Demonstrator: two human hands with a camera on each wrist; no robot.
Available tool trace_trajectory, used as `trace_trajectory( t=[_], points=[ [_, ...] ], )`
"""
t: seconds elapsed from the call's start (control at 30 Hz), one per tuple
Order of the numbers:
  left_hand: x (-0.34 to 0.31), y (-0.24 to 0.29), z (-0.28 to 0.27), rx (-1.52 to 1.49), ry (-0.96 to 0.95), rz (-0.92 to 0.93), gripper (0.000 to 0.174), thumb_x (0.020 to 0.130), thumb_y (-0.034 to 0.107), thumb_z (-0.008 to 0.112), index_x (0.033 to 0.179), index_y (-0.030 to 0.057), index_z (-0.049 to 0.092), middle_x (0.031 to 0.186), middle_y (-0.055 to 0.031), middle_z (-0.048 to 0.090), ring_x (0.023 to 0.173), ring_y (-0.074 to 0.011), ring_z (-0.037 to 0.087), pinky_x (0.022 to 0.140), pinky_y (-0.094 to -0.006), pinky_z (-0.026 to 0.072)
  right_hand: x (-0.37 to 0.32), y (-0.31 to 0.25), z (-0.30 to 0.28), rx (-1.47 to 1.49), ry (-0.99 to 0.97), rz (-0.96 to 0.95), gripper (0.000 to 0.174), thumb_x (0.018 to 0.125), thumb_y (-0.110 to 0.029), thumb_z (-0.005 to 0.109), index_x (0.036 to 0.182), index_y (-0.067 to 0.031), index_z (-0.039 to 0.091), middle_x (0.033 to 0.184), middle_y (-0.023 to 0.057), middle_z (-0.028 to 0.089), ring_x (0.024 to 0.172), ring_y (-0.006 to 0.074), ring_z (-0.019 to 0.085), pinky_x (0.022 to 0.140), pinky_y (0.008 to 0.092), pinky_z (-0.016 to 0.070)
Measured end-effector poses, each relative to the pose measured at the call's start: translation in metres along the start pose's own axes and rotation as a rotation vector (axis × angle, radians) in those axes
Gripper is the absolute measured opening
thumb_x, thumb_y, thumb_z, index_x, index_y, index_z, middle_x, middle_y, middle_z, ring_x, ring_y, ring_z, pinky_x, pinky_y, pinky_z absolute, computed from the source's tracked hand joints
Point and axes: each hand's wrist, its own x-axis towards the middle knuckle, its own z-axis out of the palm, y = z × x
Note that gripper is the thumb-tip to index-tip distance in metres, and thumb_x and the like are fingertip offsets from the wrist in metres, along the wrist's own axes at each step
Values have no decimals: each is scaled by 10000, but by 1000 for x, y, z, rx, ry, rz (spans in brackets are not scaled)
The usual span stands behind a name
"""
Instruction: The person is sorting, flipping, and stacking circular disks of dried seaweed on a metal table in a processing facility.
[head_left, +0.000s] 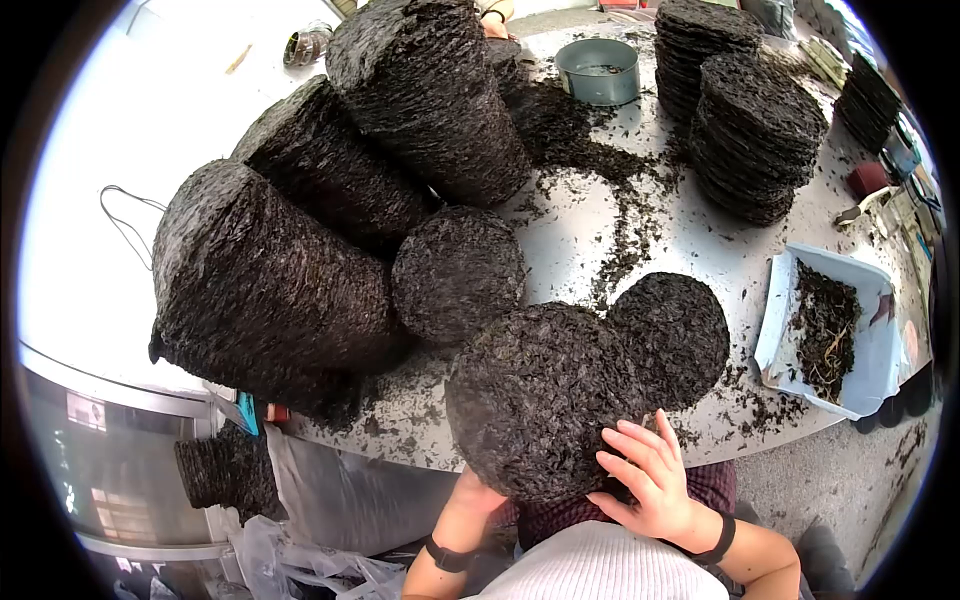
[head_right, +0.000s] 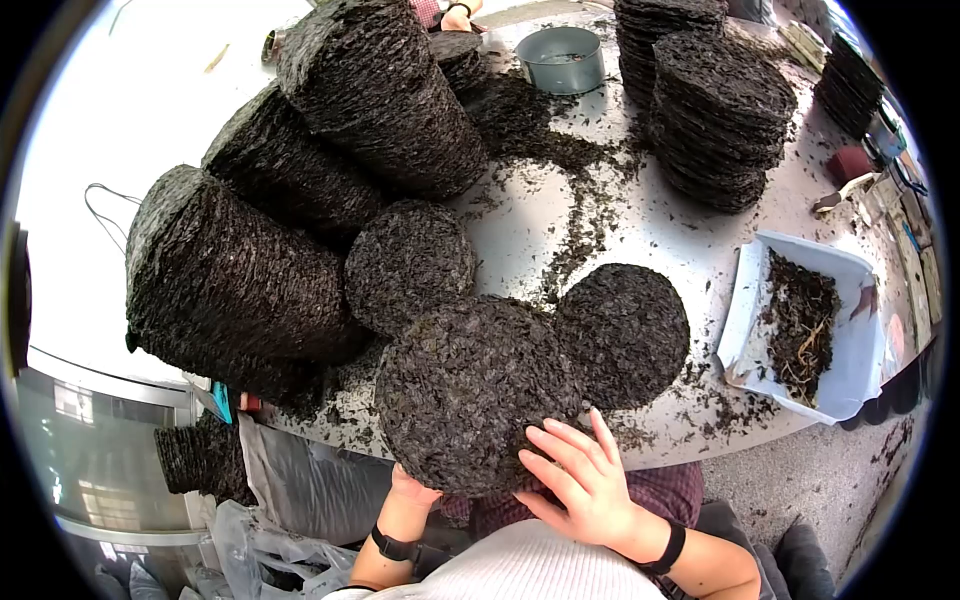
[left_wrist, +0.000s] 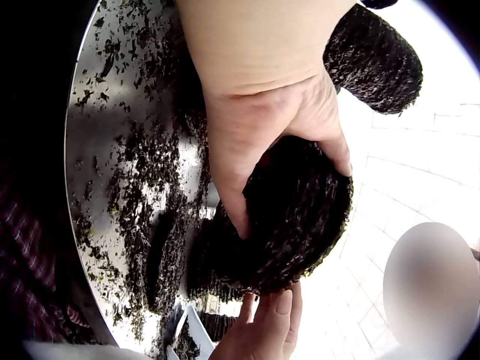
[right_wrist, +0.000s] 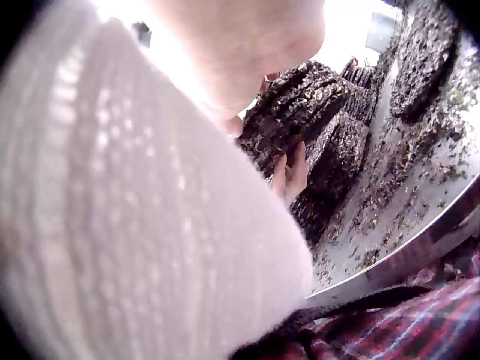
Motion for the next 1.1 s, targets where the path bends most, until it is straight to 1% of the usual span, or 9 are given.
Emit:
trace_trajectory(
  t=[0.2,0.3,0.47,0.67,0.87,0.97,1.0,1.03,1.1],
  points=[
    [6,1,5,127,-24,8,940,629,282,865,1389,38,370,1355,-103,478,1237,-260,471,1055,-439,381,15,-12,3,90,-30,35,836,678,-392,797,1343,-45,430,1408,210,390,1292,398,392,1079,615,199],
    [4,-4,-3,150,-22,42,886,651,243,855,1372,23,388,1332,-105,498,1220,-253,486,1045,-429,392,18,-15,10,75,-51,40,814,681,-385,796,1333,-46,446,1409,208,388,1294,394,390,1076,615,205],
    [3,1,1,152,2,12,853,668,187,837,1370,19,382,1339,-114,486,1213,-249,494,1038,-414,407,22,-15,8,32,-67,-19,562,690,-282,773,1183,-73,601,1271,88,566,1216,267,508,1088,517,276],
    [1,-3,-9,161,21,1,853,667,169,832,1373,17,377,1346,-117,479,1221,-248,490,1043,-417,400,22,-13,9,68,-58,-21,569,688,-260,776,1187,-58,591,1264,99,570,1193,275,526,1064,476,336],
    [-4,-4,-3,314,-30,93,863,651,169,847,1364,4,388,1330,-97,497,1212,-244,494,1035,-402,397,34,-23,4,125,-72,159,526,706,-184,750,1174,-9,584,1251,143,578,1176,301,546,1017,445,407],
    [-6,-5,-10,316,93,90,856,643,169,854,1353,4,405,1315,-92,511,1209,-241,493,1039,-404,386,30,-16,4,159,-5,134,469,717,-38,657,1175,26,577,1228,188,589,1137,319,582,965,395,469],
    [-6,-3,-8,286,92,108,846,644,164,851,1349,0,413,1314,-97,512,1218,-246,486,1046,-409,373,29,-9,3,148,71,143,488,698,57,557,1186,49,566,1216,221,588,1108,335,600,940,364,493],
    [-5,-1,-7,272,90,116,846,647,166,848,1352,2,411,1316,-96,511,1222,-248,484,1048,-410,371,27,-4,-5,201,124,242,522,686,92,517,1206,59,549,1212,237,585,1117,343,593,961,379,478],
    [-7,3,-5,244,90,134,845,653,170,843,1358,6,407,1319,-95,508,1228,-254,480,1054,-412,366,9,13,-12,251,372,542,356,861,-38,480,1191,81,543,1093,161,637,977,268,623,858,340,490]
  ],
)
